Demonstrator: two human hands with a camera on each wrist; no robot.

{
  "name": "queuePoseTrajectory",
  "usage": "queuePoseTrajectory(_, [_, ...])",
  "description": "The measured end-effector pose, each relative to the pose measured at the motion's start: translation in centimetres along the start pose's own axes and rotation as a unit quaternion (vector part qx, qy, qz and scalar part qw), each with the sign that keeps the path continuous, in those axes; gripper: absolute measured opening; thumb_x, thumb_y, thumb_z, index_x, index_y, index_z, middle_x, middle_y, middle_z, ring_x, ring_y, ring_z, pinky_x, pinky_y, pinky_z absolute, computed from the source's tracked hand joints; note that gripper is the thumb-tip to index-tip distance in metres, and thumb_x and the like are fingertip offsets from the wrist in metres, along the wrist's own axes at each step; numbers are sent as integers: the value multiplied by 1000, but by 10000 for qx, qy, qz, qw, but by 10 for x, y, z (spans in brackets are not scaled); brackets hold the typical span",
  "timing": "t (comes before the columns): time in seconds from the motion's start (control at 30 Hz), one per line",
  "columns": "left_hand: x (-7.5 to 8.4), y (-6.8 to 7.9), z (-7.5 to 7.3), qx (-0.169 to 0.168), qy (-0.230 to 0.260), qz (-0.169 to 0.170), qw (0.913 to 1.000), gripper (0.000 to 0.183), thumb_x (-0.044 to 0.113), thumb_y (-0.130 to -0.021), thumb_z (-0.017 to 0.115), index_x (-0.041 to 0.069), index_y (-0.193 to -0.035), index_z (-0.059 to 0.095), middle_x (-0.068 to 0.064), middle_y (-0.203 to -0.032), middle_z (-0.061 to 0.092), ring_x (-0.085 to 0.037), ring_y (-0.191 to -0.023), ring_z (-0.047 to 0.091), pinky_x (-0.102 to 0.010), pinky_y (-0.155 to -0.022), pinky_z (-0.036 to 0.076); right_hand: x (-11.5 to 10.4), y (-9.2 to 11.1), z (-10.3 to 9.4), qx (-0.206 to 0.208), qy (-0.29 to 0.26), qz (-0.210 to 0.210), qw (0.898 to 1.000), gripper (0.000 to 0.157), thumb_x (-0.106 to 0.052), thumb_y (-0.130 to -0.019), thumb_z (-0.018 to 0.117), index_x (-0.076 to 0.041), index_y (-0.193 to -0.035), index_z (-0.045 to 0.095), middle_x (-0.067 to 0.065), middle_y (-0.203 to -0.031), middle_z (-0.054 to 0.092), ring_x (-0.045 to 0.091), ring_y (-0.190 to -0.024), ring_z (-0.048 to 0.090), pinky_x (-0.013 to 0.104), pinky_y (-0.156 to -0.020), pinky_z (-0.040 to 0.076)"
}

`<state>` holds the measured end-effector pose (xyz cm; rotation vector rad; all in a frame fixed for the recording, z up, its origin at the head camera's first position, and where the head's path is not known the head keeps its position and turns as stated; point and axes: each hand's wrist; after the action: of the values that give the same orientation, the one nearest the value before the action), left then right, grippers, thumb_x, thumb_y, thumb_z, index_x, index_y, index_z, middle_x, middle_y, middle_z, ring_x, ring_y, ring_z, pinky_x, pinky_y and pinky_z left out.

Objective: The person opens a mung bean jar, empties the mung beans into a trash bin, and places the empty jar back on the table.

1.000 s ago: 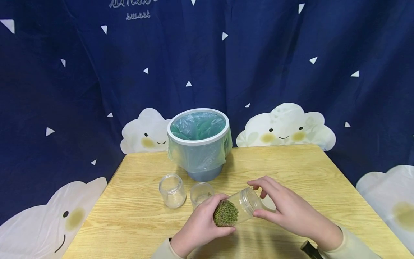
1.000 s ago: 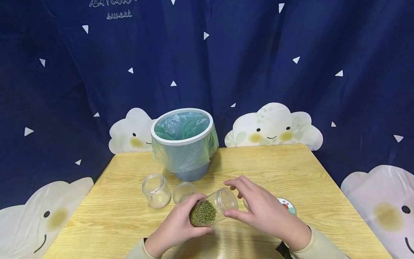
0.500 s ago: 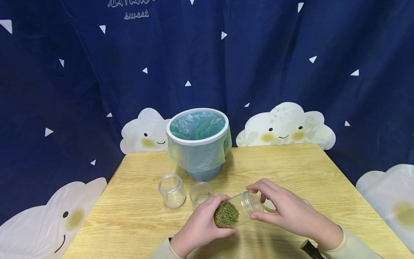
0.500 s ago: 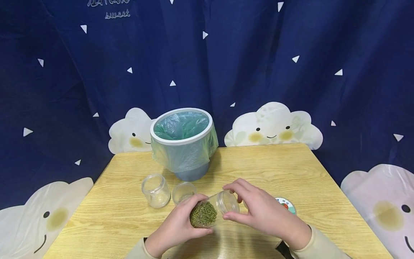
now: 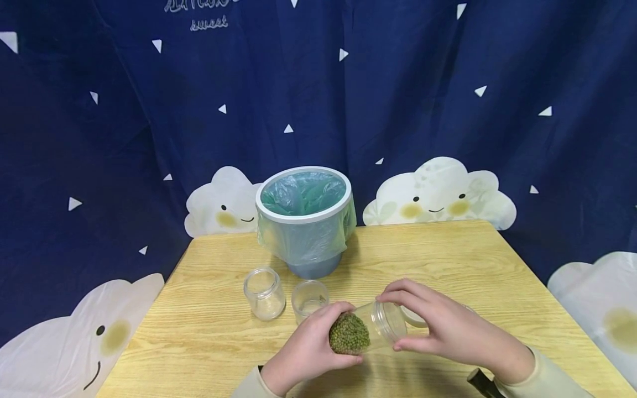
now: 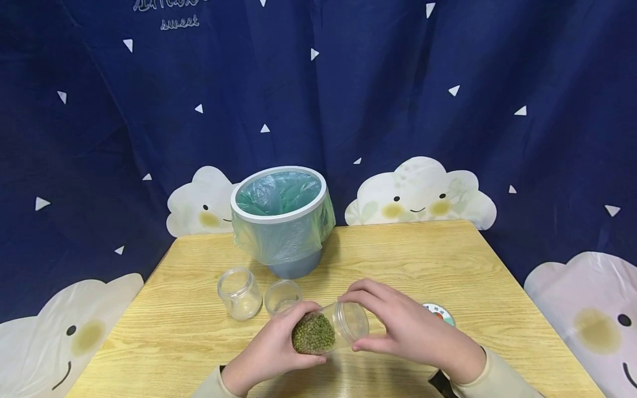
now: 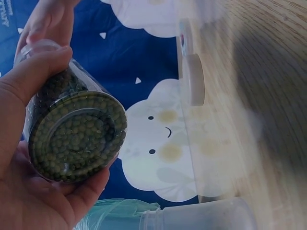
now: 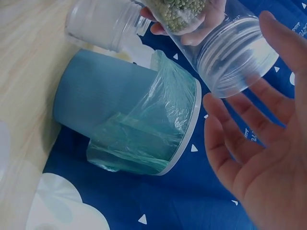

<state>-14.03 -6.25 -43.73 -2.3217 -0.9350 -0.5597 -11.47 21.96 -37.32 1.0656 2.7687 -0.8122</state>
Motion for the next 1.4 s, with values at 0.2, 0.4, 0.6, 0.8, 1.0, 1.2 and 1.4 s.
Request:
queuePoseTrajectory(0.2, [-3, 2, 2, -36, -19, 65, 10000, 78, 37, -73, 94, 20, -137, 54, 7, -122, 66, -4, -107, 61, -28, -96, 55, 3, 1, 1, -105, -27, -438, 9990, 63, -40, -85, 84, -33, -141, 55, -17, -140, 52, 5, -126, 55, 14, -105, 44])
queuePoseTrajectory(0.4, [-4, 4, 2, -117, 10, 72, 9999, 77, 38, -74, 94, 18, -137, 54, 8, -122, 66, -3, -108, 61, -27, -96, 54, 5, 0, 4, 14, -299, -1059, 9939, 73, -17, -75, 91, -25, -139, 57, -9, -139, 55, 11, -126, 53, 12, -110, 36])
queuePoseTrajectory(0.6, [-4, 5, 3, -208, 18, 42, 9998, 76, 38, -75, 93, 17, -137, 54, 8, -121, 66, -2, -106, 61, -25, -94, 54, 4, 1, 6, -15, -325, -1135, 9930, 72, -17, -74, 91, -24, -137, 58, -9, -139, 55, 9, -126, 52, 11, -109, 36])
queuePoseTrajectory(0.8, [-5, 3, 4, -150, -137, 51, 9998, 75, 39, -75, 92, 17, -136, 54, 7, -120, 66, -3, -105, 61, -26, -94, 55, -2, 2, 7, -66, -226, -48, 9997, 69, -47, -86, 81, -29, -145, 51, -12, -142, 51, 9, -123, 58, 21, -98, 50])
queuePoseTrajectory(1.0, [-5, 2, 4, 73, -456, 27, 9989, 77, 36, -72, 95, 14, -135, 55, 4, -120, 67, -8, -108, 63, -30, -98, 55, -8, -1, 15, -317, -589, 1359, 9885, 51, -49, -97, 67, -34, -142, 49, -17, -131, 54, 4, -102, 59, 22, -69, 51])
queuePoseTrajectory(1.2, [-8, 2, 6, 98, -600, 57, 9981, 78, 35, -72, 95, 15, -136, 54, 4, -121, 67, -8, -110, 63, -31, -99, 55, -8, -1, 23, -366, -563, 1655, 9839, 47, -55, -97, 65, -30, -136, 55, -17, -114, 60, -1, -89, 54, 19, -63, 45])
queuePoseTrajectory(1.4, [-11, 2, 7, -17, -507, 103, 9987, 74, 36, -73, 94, 18, -133, 55, 6, -118, 66, -4, -106, 61, -28, -97, 54, -7, -1, 23, -434, -700, 1517, 9850, 47, -51, -95, 70, -28, -134, 56, -14, -113, 61, -1, -90, 55, 19, -64, 46])
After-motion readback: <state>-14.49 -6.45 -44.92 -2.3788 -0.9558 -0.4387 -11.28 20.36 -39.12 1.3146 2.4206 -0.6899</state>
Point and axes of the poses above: each hand's wrist, its own y-axis away from the middle knuckle, its own z-axis out of the palm, x = y × z
